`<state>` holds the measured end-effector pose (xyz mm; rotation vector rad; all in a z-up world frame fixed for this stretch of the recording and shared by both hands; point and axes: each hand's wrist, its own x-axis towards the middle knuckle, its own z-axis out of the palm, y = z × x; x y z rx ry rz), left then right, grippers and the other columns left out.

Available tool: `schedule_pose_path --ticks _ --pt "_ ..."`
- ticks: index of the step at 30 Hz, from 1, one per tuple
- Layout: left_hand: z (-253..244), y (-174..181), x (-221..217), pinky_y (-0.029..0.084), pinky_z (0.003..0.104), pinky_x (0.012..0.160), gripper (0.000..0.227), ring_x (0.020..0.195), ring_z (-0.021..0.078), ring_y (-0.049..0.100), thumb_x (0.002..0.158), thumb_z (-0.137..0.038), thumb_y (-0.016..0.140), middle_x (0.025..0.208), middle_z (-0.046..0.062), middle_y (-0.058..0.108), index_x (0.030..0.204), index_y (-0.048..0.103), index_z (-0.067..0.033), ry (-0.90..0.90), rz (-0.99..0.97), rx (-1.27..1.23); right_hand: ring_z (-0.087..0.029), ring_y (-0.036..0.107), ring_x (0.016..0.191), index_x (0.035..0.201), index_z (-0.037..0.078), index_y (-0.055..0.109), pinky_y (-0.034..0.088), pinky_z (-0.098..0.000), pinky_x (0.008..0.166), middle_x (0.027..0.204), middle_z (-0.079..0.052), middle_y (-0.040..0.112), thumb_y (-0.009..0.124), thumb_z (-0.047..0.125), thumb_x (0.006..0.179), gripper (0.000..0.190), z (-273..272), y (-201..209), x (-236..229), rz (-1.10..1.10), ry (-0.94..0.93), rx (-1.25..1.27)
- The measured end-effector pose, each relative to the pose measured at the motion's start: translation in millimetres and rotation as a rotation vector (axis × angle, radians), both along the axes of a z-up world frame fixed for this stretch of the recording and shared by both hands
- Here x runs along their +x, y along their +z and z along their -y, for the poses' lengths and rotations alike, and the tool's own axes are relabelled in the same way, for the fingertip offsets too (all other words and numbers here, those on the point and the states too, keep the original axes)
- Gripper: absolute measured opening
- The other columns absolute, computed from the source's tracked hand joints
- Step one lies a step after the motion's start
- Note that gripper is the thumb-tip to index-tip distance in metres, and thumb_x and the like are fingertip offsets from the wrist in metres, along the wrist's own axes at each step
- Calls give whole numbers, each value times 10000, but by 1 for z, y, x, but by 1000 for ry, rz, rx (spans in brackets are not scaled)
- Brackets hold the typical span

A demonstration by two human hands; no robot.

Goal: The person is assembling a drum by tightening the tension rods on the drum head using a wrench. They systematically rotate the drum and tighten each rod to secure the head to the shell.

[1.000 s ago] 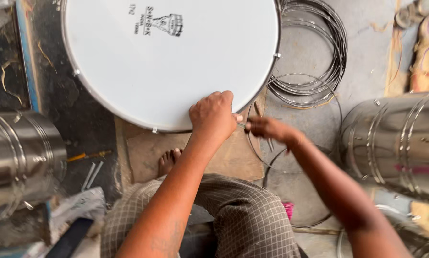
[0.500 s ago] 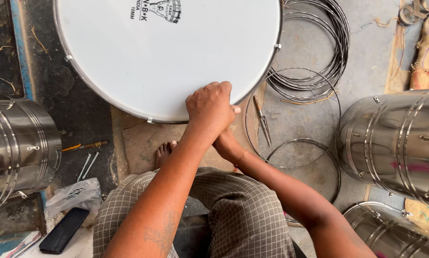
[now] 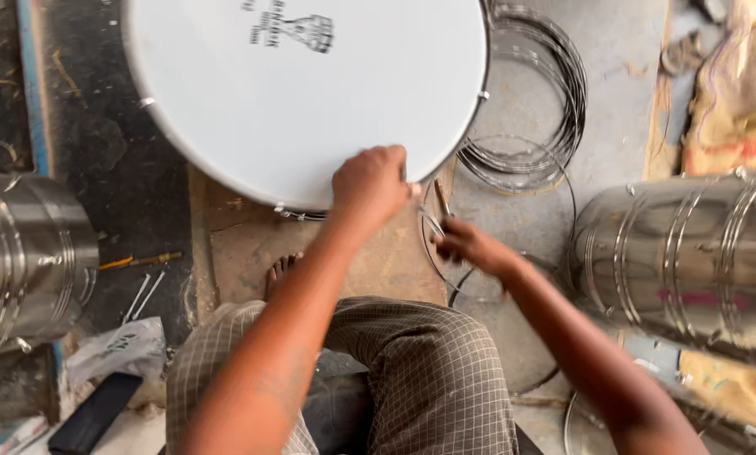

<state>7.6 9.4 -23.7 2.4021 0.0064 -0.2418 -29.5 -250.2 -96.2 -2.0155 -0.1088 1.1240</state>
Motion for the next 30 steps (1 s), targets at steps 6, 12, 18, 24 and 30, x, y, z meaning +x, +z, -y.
schedule_pose_path --ticks 6,12,18,24,30 --pt "-170 -16 0 535 440 959 523 1200 362 626 883 -224 772 1319 192 626 1317 537 -50 610 462 92 -202 723 895 1078 42 566 602 -356 790 999 -129 724 664 277 963 280 -32 74 -64 -31 -362 244" --pt "-248 -54 -10 507 492 1016 495 1217 378 628 963 -217 762 1327 199 646 1359 510 -62 719 118 -185 -165 713 849 1101 89 537 610 -333 760 1030 -97 746 659 238 952 243 -122 94 -28 36 -633 401" --pt "-250 -23 -22 597 441 691 574 912 274 712 866 -108 728 1200 151 672 1354 427 -105 740 -66 -755 -161 710 772 1016 36 615 606 -314 696 934 -90 738 673 186 979 165 -133 68 -25 210 -765 450" --pt "-212 22 -69 583 422 571 823 563 292 702 822 -199 785 1096 224 705 1473 289 -116 574 -224 -554 -145 680 717 1001 -2 645 583 -294 629 863 -61 699 658 140 970 146 -87 40 15 295 -918 414" --pt "-156 45 -96 561 449 807 588 877 327 703 843 -418 808 1086 212 750 1259 588 -66 177 -297 117 -172 600 677 1068 -64 612 490 -318 562 869 -134 683 666 144 1023 221 -32 47 86 499 -694 287"
